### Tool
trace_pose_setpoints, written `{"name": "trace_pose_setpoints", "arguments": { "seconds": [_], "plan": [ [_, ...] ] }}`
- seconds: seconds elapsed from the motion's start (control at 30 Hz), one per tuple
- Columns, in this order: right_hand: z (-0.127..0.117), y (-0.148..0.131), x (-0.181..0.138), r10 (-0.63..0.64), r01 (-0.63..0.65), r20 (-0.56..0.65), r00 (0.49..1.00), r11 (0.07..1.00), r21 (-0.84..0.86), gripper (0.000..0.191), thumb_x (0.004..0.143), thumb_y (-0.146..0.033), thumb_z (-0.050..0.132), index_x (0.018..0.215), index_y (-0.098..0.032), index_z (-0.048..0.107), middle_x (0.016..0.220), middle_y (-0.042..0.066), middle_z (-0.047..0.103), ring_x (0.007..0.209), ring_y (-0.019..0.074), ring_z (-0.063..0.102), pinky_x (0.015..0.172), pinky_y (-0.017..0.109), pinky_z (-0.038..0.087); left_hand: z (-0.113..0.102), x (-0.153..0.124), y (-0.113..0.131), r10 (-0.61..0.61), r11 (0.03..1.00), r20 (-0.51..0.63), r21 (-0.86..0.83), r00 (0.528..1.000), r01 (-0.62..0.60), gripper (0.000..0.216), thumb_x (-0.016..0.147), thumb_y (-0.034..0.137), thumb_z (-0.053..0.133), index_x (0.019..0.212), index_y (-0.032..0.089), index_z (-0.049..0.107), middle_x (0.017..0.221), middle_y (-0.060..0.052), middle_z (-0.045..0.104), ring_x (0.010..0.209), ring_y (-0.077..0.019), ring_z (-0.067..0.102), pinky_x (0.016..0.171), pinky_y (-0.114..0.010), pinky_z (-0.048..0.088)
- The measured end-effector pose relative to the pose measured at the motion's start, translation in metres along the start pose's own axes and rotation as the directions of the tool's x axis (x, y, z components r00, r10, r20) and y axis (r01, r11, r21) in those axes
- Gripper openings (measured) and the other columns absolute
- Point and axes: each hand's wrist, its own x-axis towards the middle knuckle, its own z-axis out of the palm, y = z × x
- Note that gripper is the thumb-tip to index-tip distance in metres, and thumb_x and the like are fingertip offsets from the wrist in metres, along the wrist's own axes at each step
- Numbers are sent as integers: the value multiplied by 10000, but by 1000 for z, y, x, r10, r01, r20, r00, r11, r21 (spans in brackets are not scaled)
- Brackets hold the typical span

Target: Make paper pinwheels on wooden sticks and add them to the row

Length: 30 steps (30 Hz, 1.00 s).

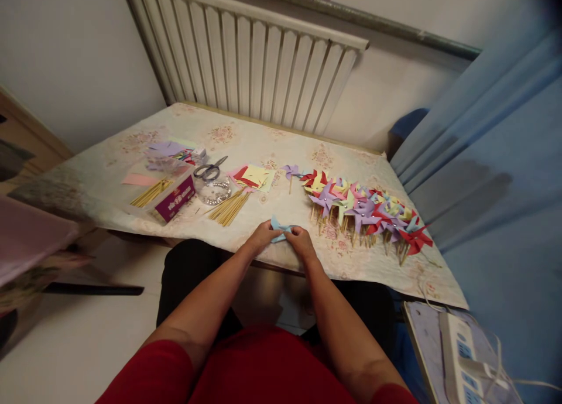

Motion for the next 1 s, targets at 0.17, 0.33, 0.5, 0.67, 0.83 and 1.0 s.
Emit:
{"name": "trace_pose_setpoints", "arguments": {
  "seconds": [0.17, 0.33, 0.5, 0.67, 0.83, 1.0],
  "plan": [
    [1, 3, 1, -5, 5, -3, 1000, 1000, -3, 206, 667, -383, 624, 660, -178, 644, 619, -25, 582, 624, 142, 486, 607, 259, 376, 1, 0, 1, -1, 1000, -5, -2, 1000, 1, 402, 580, 324, 797, 889, 102, 665, 743, -6, 653, 656, -123, 536, 660, -244, 406],
    [0, -1, -1, -8, 8, -9, 1000, 1000, -16, 202, 677, -375, 626, 673, -176, 659, 634, -20, 599, 634, 146, 499, 618, 264, 388, 0, 0, 0, -4, 1000, -5, -2, 1000, 4, 402, 589, 325, 791, 902, 104, 671, 736, -2, 653, 655, -124, 537, 658, -246, 410],
    [-1, -2, -2, -4, 3, -5, 1000, 1000, -12, 198, 676, -370, 624, 662, -174, 652, 620, -24, 589, 625, 143, 492, 613, 263, 383, 1, -1, 2, 2, 1000, 9, -3, 1000, -2, 402, 598, 329, 786, 913, 106, 672, 743, -1, 658, 671, -126, 543, 680, -249, 417],
    [0, -2, -1, 1, -1, -11, 1000, 1000, 0, 205, 667, -382, 625, 662, -178, 648, 618, -27, 589, 625, 141, 485, 604, 258, 380, 1, -1, 2, 6, 1000, 1, -1, 1000, -6, 398, 589, 334, 788, 893, 108, 668, 737, -2, 653, 672, -131, 538, 680, -253, 416],
    [0, -2, -1, -2, 2, -10, 1000, 1000, 1, 218, 659, -397, 623, 665, -180, 646, 621, -22, 590, 627, 145, 487, 610, 263, 381, 0, -1, 0, 1, 1000, -1, 0, 1000, -1, 397, 585, 340, 788, 883, 109, 664, 740, -1, 646, 666, -128, 533, 671, -249, 404],
    [0, -3, -2, -1, 1, -8, 1000, 1000, -10, 221, 659, -401, 615, 665, -181, 640, 626, -21, 585, 635, 145, 487, 615, 262, 379, 1, -2, 4, -6, 1000, -3, -2, 1000, 6, 390, 582, 329, 789, 877, 108, 661, 730, 4, 639, 663, -125, 528, 670, -247, 399]
  ]
}}
